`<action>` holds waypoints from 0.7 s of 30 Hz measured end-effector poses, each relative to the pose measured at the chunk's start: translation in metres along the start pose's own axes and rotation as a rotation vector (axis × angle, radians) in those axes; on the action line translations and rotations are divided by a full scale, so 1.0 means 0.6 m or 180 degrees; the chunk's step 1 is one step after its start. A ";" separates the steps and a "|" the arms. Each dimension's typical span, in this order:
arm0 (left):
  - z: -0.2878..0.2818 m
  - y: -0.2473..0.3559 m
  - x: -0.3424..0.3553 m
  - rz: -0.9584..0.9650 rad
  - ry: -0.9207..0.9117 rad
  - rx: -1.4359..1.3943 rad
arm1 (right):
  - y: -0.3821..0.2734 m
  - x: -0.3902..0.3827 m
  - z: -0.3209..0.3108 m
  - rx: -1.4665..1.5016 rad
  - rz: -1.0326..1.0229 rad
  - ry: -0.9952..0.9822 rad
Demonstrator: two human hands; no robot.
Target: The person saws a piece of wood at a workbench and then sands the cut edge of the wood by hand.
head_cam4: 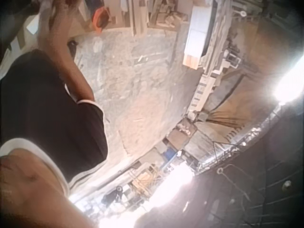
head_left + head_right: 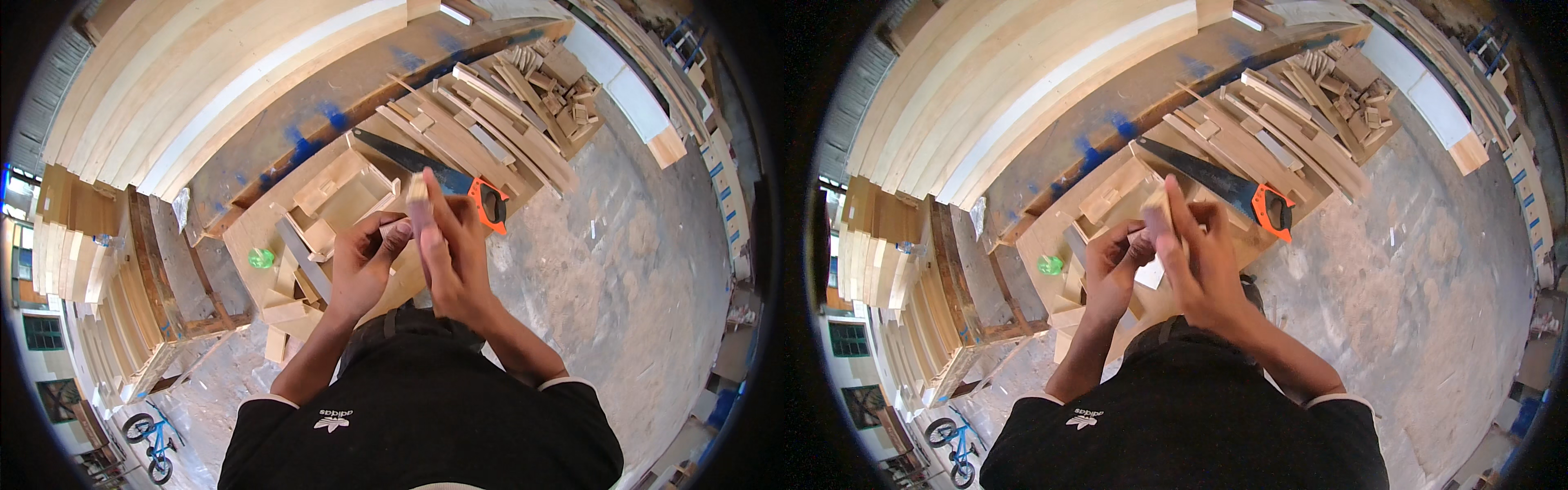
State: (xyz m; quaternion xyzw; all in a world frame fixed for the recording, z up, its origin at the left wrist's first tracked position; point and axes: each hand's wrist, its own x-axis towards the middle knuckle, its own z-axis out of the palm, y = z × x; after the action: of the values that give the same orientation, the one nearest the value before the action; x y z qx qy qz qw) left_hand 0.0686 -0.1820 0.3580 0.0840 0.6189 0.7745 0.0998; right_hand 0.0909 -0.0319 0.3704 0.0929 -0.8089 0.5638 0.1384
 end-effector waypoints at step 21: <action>-0.019 0.005 0.025 0.2151 0.0374 0.2767 | -0.002 0.032 -0.014 -0.0936 -0.0282 -0.0647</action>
State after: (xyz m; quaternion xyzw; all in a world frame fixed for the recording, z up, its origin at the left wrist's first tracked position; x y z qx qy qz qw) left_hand 0.0509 -0.1896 0.3587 0.2681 0.8248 0.4401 -0.2329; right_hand 0.0741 -0.0240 0.3807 0.1636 -0.8876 0.4205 0.0928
